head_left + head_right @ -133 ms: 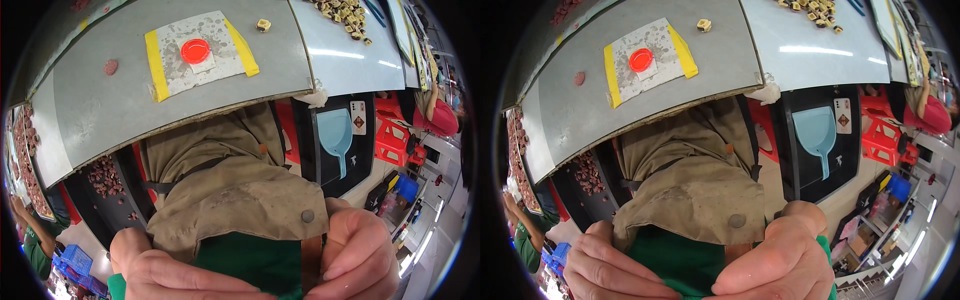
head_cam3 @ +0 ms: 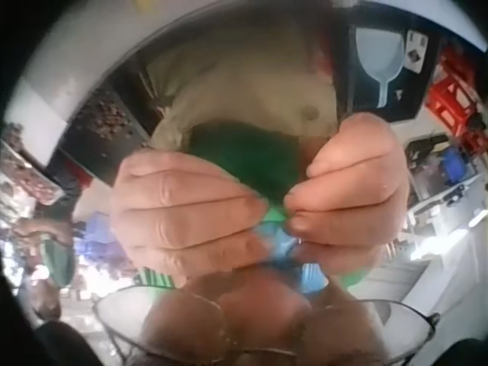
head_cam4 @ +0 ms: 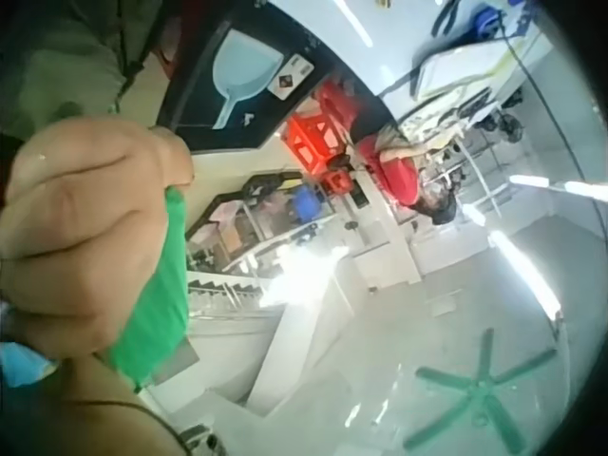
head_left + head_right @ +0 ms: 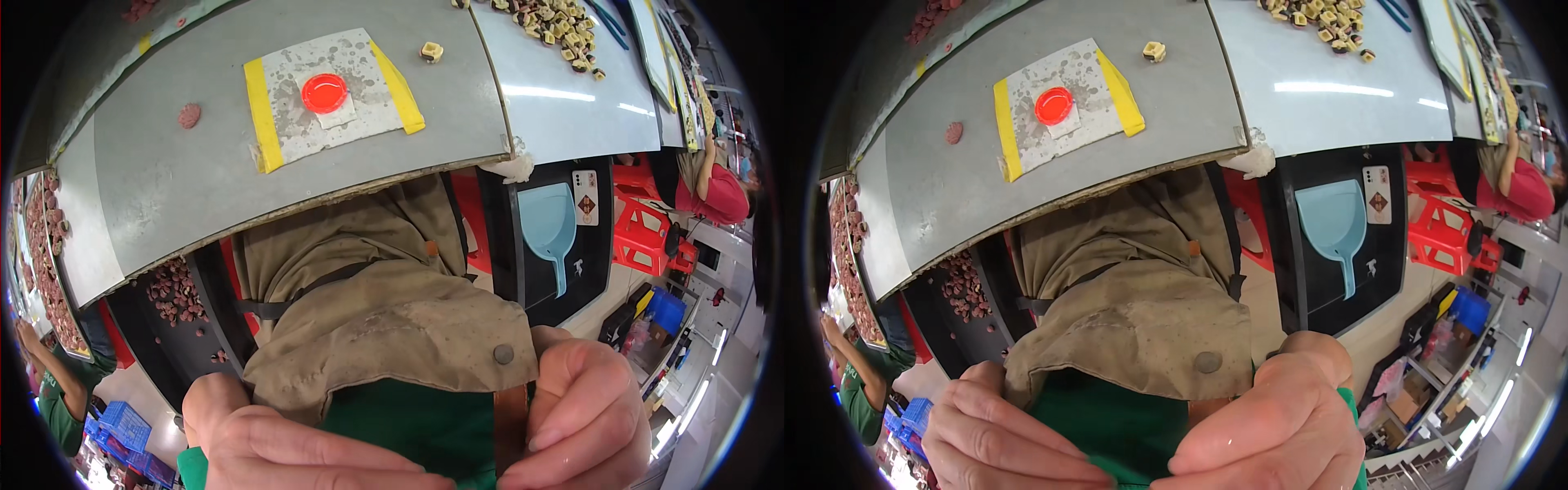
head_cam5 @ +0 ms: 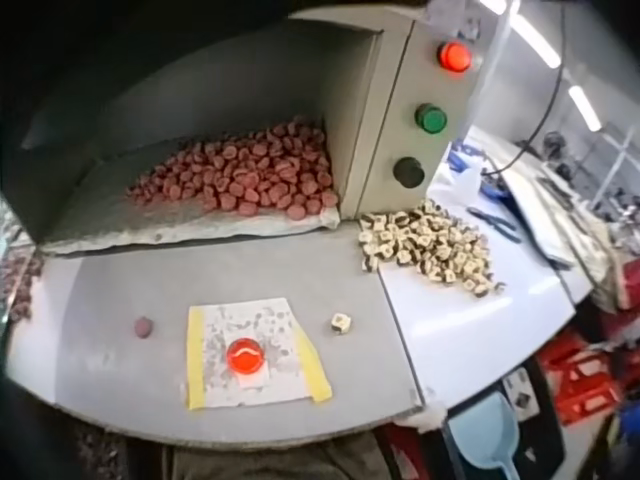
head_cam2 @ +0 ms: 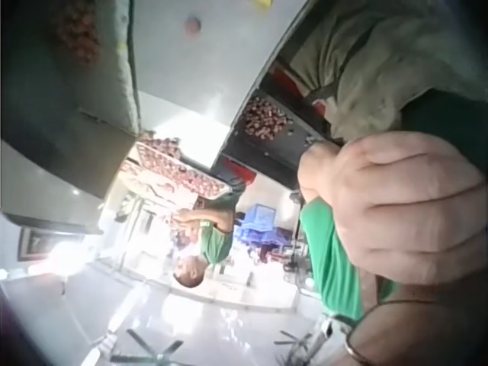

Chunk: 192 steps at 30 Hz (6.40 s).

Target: The person assembles toy components by dipping small pieces into a glue dish, pressing them into pink cap pieces by hand, and refilling the glue dish using a squeeze bottle.

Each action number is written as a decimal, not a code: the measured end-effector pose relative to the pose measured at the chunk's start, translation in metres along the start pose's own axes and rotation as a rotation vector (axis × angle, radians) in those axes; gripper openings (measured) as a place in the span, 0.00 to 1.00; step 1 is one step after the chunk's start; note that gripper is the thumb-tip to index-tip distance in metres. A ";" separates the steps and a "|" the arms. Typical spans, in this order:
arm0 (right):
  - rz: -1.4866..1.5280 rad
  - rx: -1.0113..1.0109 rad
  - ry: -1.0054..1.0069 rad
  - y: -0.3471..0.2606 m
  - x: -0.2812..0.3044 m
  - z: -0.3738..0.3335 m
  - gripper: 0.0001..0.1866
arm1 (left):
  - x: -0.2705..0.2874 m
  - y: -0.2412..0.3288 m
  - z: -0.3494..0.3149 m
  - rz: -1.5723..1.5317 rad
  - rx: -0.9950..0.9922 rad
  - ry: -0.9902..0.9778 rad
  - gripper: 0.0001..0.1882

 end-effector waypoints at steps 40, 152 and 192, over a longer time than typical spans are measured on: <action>0.215 -0.878 -1.197 0.087 -0.046 -0.179 0.25 | -0.012 -0.187 -0.159 0.501 0.748 -0.197 0.18; -0.560 -0.351 -0.386 0.201 0.076 0.002 0.12 | -0.017 -0.051 0.019 0.056 -0.075 -0.134 0.05; -0.787 -0.518 -0.563 0.165 -0.004 -0.006 0.10 | 0.119 -0.089 -0.123 -1.063 0.016 0.856 0.25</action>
Point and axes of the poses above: each hand's wrist, its own z-axis towards the middle knuckle, its own x-axis out of the back of the hand, y = z × x, the point moved 7 cm from there along z, towards the middle knuckle, and after that the axes turned 4 degrees about x, right-handed, at the moved point
